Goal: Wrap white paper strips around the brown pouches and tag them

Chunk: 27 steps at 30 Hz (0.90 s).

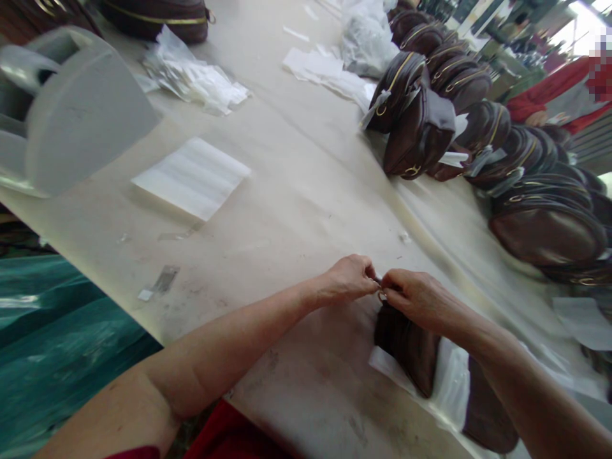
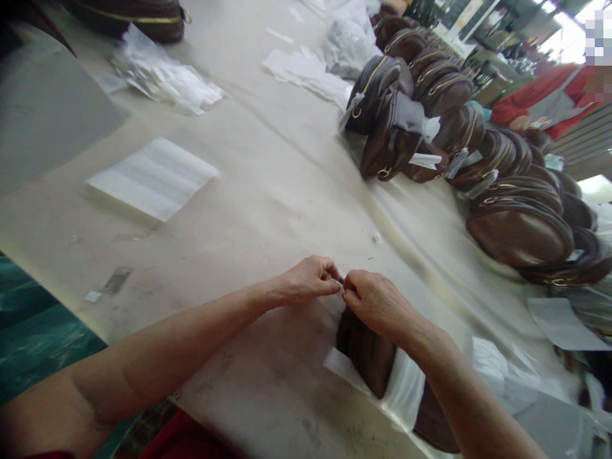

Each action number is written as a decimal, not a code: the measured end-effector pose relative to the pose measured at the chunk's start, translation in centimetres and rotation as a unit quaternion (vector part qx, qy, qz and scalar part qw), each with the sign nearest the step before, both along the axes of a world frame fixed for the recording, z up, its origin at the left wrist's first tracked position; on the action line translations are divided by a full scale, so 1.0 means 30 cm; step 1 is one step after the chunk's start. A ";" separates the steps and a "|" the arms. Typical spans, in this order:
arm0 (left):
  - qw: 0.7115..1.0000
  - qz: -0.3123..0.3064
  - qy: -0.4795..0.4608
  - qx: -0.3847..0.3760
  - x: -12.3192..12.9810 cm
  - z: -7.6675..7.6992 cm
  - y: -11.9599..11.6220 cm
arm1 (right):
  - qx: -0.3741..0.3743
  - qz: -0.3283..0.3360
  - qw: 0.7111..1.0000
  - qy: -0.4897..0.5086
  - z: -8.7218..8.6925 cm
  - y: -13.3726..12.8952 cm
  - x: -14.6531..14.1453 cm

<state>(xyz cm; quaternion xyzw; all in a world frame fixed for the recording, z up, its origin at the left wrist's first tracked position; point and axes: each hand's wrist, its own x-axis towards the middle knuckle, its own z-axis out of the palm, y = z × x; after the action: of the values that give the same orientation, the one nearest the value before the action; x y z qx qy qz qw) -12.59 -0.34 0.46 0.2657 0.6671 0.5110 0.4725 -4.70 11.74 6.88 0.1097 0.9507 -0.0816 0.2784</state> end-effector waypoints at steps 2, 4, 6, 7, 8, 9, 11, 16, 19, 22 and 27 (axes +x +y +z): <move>0.999 -0.009 0.033 0.006 0.003 -0.011 0.001 | 0.003 -0.002 1.000 -0.005 0.002 -0.001 -0.001; 0.998 -0.023 0.061 0.020 0.010 -0.026 0.005 | 0.005 -0.003 1.000 -0.005 -0.001 0.002 0.002; 0.996 -0.026 0.075 0.037 0.017 -0.041 0.010 | 0.003 0.000 1.000 -0.003 -0.006 0.006 0.005; 0.996 -0.021 0.073 0.042 0.020 -0.046 0.012 | 0.000 0.002 1.000 -0.001 -0.008 0.009 0.007; 0.997 -0.012 0.062 0.044 0.022 -0.050 0.015 | -0.001 0.004 1.000 0.001 -0.010 0.011 0.009; 0.998 -0.003 0.044 0.045 0.024 -0.052 0.017 | -0.003 0.006 1.000 0.003 -0.011 0.012 0.010; 0.999 0.009 -0.006 0.048 0.026 -0.050 0.019 | -0.009 0.003 1.000 0.006 -0.009 0.011 0.011; 0.991 -0.003 -0.122 0.052 0.034 -0.027 0.012 | -0.010 -0.004 1.000 -0.005 0.002 0.004 0.009; 0.982 0.001 -0.185 0.048 0.042 -0.019 0.009 | -0.016 -0.005 1.000 0.001 0.002 0.008 0.011; 0.957 0.034 -0.281 0.060 0.046 -0.020 0.012 | -0.026 0.000 1.000 0.012 -0.004 0.016 0.016; 0.916 0.102 -0.379 0.080 0.049 -0.024 0.021 | -0.040 0.017 0.998 0.036 -0.007 0.022 0.018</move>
<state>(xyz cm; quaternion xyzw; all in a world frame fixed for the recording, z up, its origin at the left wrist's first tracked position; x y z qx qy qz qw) -11.13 0.28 -0.27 0.0193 0.4182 0.6707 0.6123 -4.16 12.40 6.66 0.0796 0.9576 -0.1187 0.2500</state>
